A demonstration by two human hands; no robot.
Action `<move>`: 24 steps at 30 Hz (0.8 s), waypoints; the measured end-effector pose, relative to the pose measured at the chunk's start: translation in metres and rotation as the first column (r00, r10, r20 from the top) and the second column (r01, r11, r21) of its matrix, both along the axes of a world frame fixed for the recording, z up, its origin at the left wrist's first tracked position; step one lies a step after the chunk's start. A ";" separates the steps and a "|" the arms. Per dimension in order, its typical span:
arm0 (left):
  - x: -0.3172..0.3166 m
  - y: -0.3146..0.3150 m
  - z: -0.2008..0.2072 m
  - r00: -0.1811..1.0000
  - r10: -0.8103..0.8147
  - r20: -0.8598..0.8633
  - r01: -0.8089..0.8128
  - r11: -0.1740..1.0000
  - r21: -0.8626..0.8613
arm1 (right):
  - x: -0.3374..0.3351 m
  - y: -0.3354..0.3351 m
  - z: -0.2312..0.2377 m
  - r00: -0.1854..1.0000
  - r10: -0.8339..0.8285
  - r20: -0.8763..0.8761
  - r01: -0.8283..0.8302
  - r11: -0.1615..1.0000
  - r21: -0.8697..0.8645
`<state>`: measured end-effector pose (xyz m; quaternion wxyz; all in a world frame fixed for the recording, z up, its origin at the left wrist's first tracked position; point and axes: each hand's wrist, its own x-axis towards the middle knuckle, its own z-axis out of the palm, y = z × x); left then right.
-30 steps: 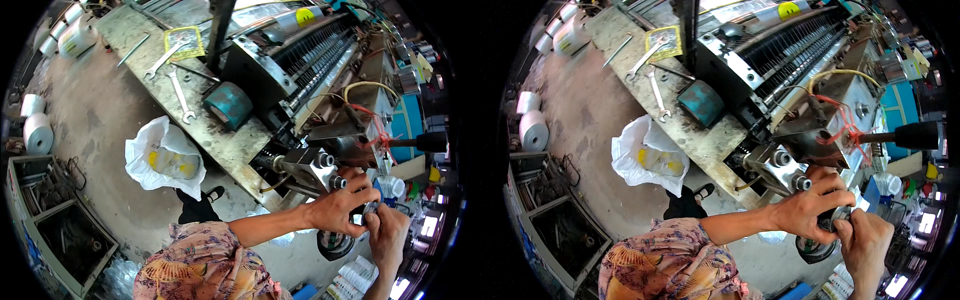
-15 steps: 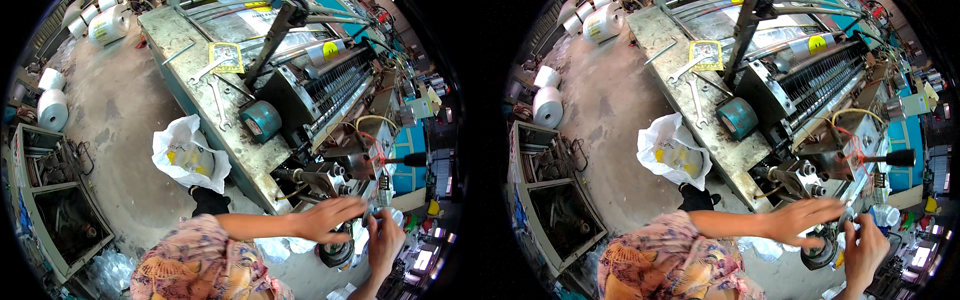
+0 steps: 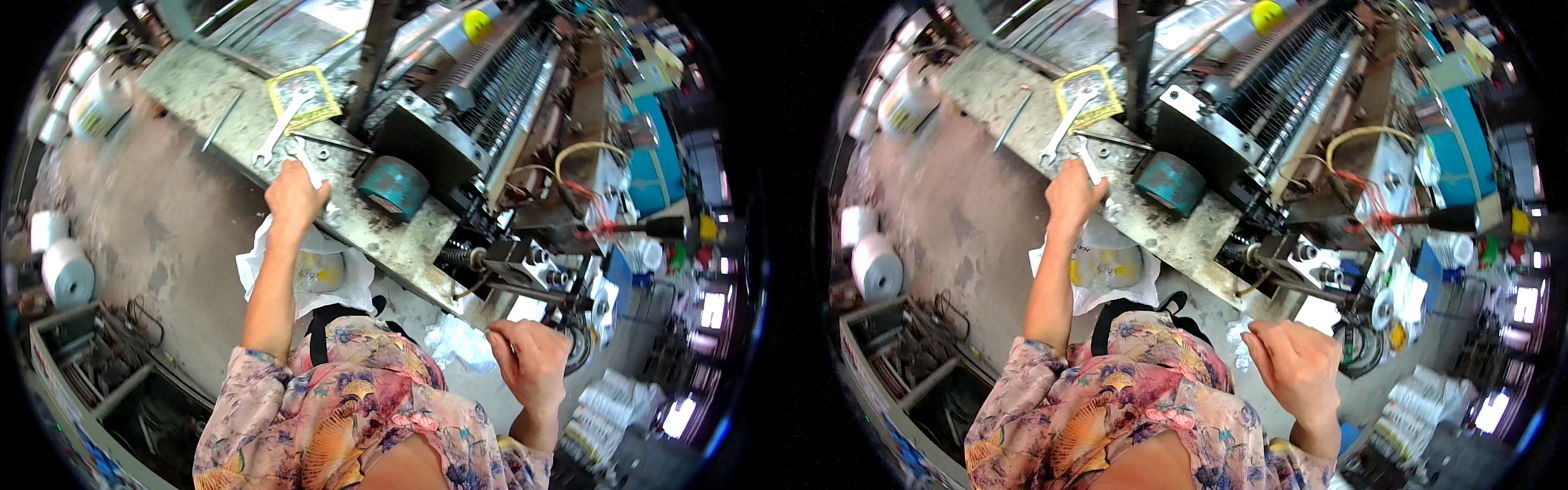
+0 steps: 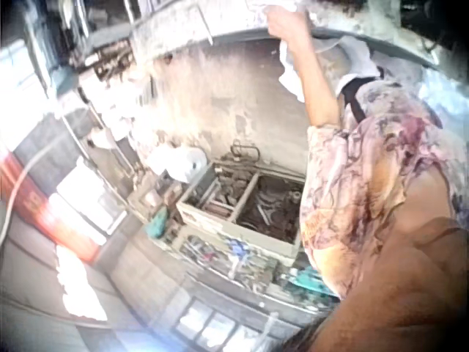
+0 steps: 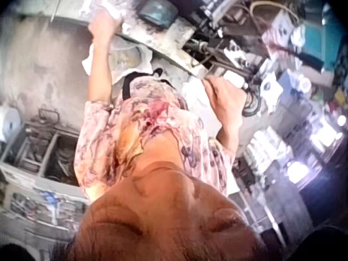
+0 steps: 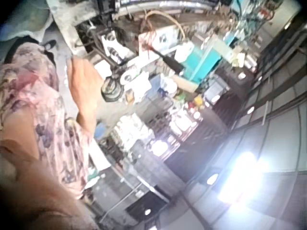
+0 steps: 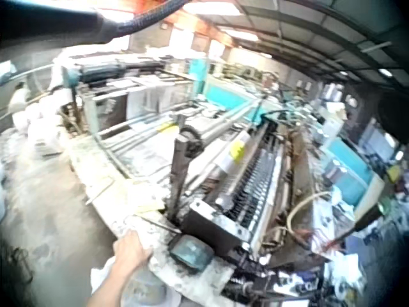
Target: The person uses a wrench to tighten bolts on a metal component of a large industrial machine. They manipulate a small cylindrical part and adjust a gauge attached to the machinery. The person works on the machine's internal mechanism, tightening fasteners and checking the alignment of parts.
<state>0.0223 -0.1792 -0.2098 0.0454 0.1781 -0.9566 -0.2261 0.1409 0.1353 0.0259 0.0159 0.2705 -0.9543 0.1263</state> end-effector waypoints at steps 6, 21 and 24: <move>0.023 -0.002 0.000 0.979 -0.096 -0.179 0.091 0.995 -0.034 | 0.003 0.001 0.003 0.996 -0.080 -0.033 0.081 0.997 0.015; 0.083 0.088 0.055 0.784 -0.444 -0.433 0.584 0.295 0.756 | -0.005 0.046 0.050 0.971 -0.205 -0.119 0.216 0.972 0.088; 0.042 0.142 0.054 0.816 -0.564 -0.129 0.291 0.207 0.934 | -0.004 0.057 0.067 0.954 -0.258 -0.150 0.273 0.958 0.089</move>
